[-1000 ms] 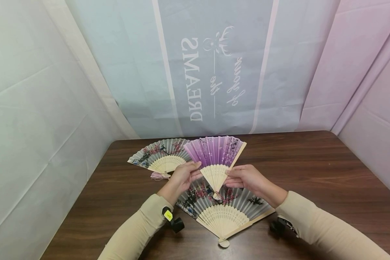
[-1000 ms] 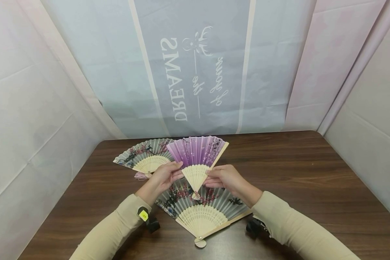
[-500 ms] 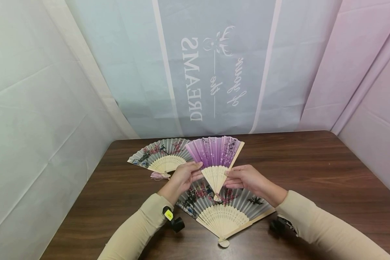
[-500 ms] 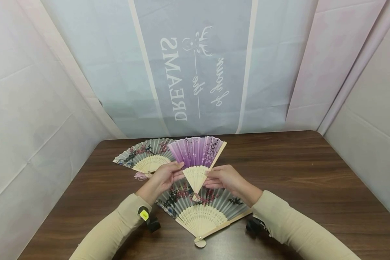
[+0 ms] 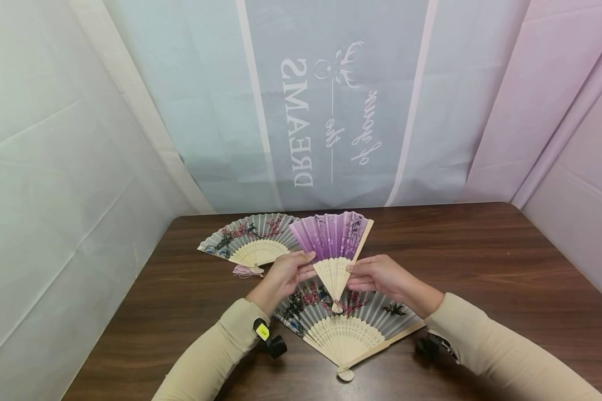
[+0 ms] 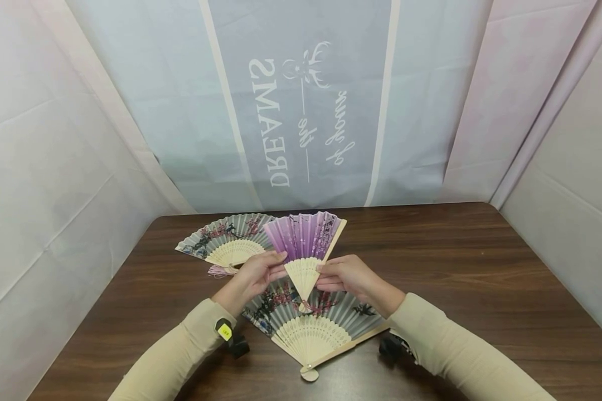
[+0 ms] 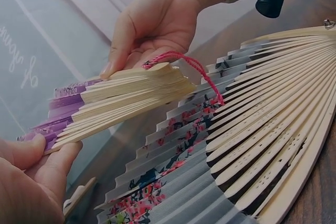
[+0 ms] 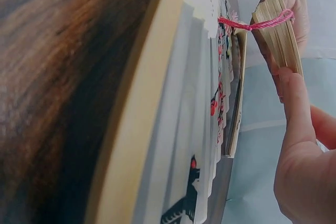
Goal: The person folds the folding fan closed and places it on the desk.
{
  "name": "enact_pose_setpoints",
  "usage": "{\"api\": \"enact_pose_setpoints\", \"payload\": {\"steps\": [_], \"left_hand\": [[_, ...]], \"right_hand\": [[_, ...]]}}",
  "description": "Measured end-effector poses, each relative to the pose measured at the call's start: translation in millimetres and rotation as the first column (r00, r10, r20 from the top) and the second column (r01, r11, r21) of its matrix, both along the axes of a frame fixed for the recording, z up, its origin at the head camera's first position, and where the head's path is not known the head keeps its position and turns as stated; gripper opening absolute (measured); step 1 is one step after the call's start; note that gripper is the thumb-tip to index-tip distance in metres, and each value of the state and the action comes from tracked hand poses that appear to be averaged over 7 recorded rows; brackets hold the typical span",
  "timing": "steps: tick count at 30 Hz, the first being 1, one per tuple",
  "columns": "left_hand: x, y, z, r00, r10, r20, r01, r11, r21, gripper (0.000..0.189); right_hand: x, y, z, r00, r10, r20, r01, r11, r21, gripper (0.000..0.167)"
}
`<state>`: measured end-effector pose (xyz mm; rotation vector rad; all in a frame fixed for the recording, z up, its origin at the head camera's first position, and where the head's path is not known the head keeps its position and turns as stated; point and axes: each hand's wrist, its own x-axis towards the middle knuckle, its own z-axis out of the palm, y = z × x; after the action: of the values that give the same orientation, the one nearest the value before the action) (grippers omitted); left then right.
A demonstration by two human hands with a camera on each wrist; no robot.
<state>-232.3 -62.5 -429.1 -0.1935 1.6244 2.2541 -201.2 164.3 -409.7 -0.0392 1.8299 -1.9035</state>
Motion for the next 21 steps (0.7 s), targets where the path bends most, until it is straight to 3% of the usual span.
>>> {"api": "enact_pose_setpoints", "payload": {"steps": [9,21], "left_hand": [[-0.9,2.0,2.2,1.0,-0.012,0.016,0.012,1.0,-0.013,0.037],[0.4,3.1,0.6,1.0,-0.017,0.02,0.018,1.0,-0.024,0.046]], "right_hand": [[-1.7,-0.4,4.0,1.0,0.008,0.01,-0.009,0.999,0.034,0.045],[-0.3,-2.3,3.2,1.0,0.018,-0.002,-0.018,0.998,0.053,0.043]]}}
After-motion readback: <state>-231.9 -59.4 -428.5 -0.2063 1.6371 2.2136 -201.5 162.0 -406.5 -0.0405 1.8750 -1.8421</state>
